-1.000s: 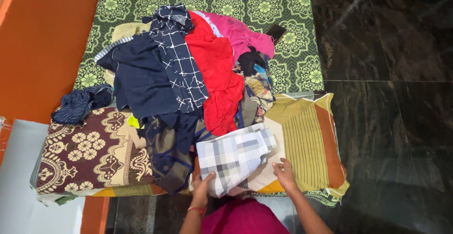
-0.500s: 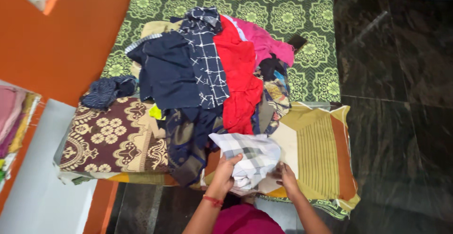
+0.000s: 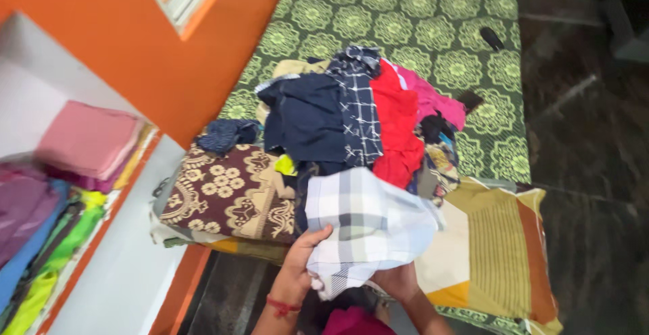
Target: The person folds several garments from a pile on a bed, including a light-colored shirt, a checkered shirt, and a dark patterned top. Each item is smoothed, folded neatly, and placed on a nearby shelf.
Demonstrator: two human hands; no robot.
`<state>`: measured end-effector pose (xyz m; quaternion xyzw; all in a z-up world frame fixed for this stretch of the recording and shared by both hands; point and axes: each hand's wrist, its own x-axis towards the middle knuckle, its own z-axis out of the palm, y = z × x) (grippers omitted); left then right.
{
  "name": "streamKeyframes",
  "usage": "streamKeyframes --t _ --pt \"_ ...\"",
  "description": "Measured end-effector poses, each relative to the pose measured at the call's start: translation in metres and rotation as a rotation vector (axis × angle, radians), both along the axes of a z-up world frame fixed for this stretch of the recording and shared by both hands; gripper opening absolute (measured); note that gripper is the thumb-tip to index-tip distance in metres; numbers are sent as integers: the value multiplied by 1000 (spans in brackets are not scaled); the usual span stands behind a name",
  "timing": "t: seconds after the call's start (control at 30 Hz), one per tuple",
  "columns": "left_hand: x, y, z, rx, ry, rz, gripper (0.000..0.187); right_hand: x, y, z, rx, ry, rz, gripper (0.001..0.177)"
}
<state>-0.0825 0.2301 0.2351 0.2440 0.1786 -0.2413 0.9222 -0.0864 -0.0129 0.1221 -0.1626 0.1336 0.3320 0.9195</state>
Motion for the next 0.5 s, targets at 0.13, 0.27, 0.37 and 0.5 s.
streamKeyframes --t 0.13,0.27,0.37,0.5 --pt "-41 61 -19 154 167 47 41 -5 32 -8 68 -23 -143 102" --pt "-87 121 -28 347 93 134 44 -5 41 -44 110 -8 -96 107" --pt "-119 155 -27 464 35 169 50 5 51 -61 165 -73 48 103" --pt "-159 190 -25 604 -121 198 64 21 97 -55 -193 -59 43 80"
